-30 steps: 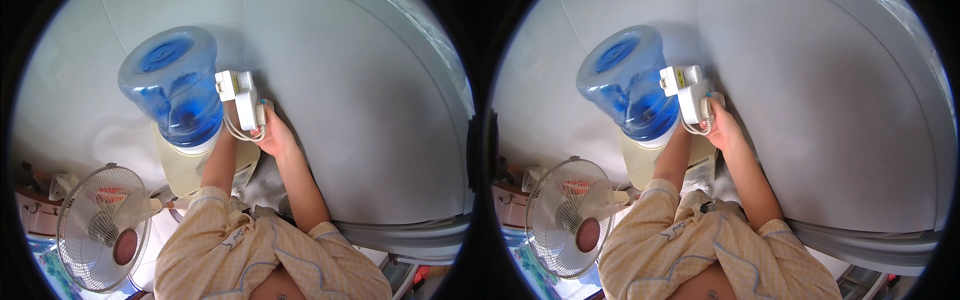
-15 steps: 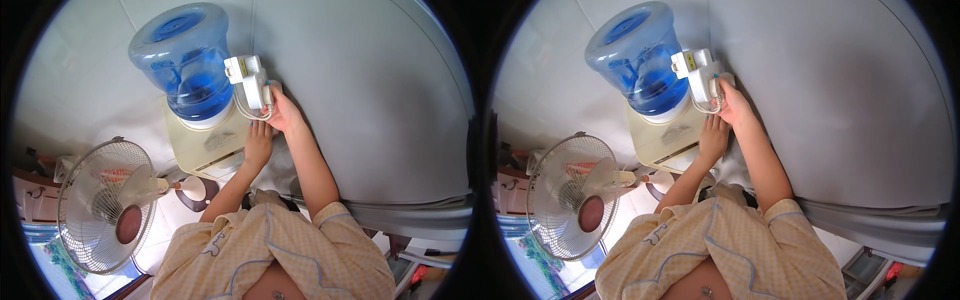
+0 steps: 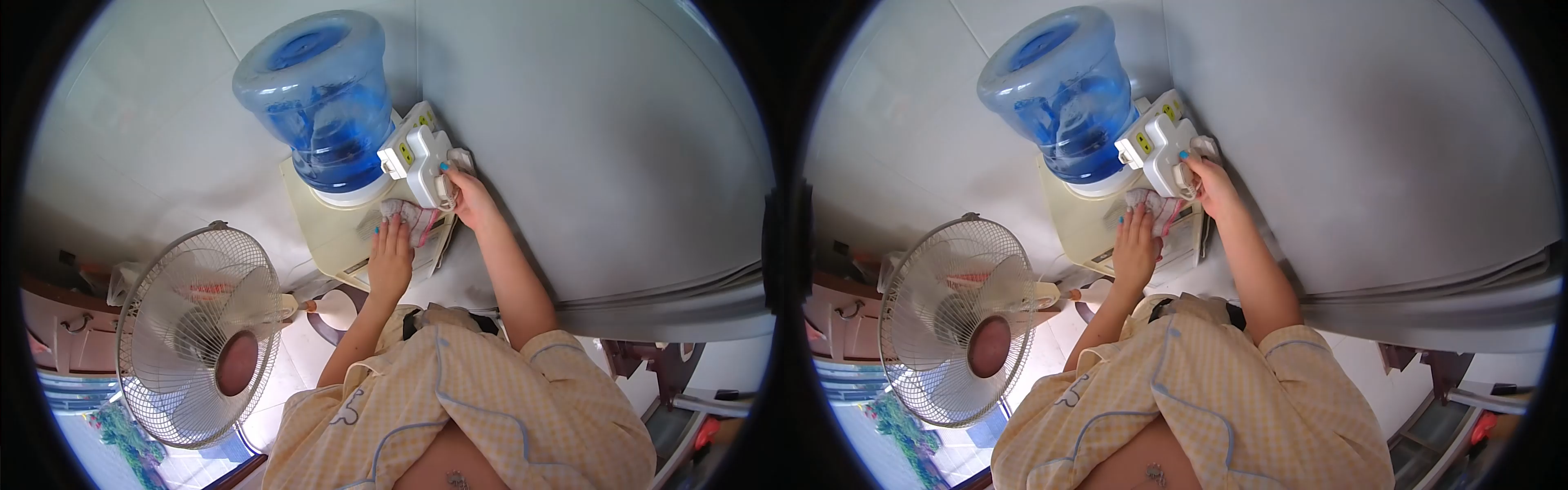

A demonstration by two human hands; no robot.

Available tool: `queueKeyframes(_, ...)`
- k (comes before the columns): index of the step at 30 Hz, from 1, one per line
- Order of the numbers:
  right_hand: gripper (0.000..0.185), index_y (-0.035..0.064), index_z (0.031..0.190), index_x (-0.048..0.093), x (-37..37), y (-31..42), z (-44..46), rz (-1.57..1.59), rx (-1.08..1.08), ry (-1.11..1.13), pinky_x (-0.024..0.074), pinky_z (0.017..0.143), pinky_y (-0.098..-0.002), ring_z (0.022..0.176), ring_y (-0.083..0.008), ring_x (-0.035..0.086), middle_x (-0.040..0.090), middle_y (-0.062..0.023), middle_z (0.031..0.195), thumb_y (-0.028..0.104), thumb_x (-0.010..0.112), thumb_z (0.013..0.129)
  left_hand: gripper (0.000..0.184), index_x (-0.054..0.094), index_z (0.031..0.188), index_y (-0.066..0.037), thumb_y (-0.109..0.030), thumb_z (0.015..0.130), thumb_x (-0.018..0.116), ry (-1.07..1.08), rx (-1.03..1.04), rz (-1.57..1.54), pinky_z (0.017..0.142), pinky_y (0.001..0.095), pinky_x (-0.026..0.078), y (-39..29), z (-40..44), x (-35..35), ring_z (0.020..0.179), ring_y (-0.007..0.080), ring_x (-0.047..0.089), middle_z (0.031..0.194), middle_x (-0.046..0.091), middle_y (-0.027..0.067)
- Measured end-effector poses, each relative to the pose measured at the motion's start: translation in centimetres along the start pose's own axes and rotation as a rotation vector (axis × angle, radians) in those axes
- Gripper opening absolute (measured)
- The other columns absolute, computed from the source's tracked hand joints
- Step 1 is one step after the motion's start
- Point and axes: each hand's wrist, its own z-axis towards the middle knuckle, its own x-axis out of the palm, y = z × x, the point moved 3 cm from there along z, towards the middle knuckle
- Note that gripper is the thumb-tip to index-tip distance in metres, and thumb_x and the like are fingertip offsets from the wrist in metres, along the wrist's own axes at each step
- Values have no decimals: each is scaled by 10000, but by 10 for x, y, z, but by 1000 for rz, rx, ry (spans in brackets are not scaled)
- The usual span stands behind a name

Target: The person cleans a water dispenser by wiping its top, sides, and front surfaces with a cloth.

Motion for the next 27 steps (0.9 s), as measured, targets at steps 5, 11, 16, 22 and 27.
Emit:
queueKeyframes(5, 223, 97, 873, 627, -17, -8, 17, -131, -29, -102, 331, 501, -203, 577, -53, 482, 579, 29, 699, 304, 654, 796, 478, 472, 1153, -5, -148, 722, 620, -80, -13, -39, 965, 465, 339, 30, -27, -14, 1165, 361, 426, 1280, 442, 160)
queueKeyframes(11, 235, 82, 847, 629, -11, -5, 17, -368, -105, -350, 358, 527, -195, 582, -45, 458, 550, 48, 681, 313, 588, 848, 431, 479, 1130, 12, -104, 731, 597, -145, -198, -14, 968, 496, 324, 70, -50, -42, 1160, 383, 422, 1266, 452, 181)
queueKeyframes(16, 327, 28, 1041, 593, -23, -17, -15, -462, -173, -566, 428, 710, -232, 746, -91, 528, 608, -37, 955, 291, 560, 849, 384, 500, 1139, -6, -115, 776, 565, -117, -275, -42, 978, 492, 311, 79, -46, -55, 1162, 390, 416, 1280, 440, 180)
queueKeyframes(22, 416, 73, 1199, 509, -45, -71, -47, -891, -488, -471, 487, 709, -302, 865, -221, 603, 614, -177, 987, 87, 553, 785, 427, 500, 1183, -38, -160, 783, 585, -7, 3, -101, 968, 477, 327, 64, -38, -42, 1160, 386, 423, 1263, 472, 140)
queueKeyframes(27, 473, 74, 1268, 432, -46, -82, -44, -964, -597, -468, 478, 786, -291, 980, -204, 576, 557, -121, 1148, 34, 545, 810, 459, 489, 1198, -27, -177, 775, 590, -22, 84, -34, 950, 450, 356, 38, -19, -21, 1154, 369, 441, 1253, 483, 137)
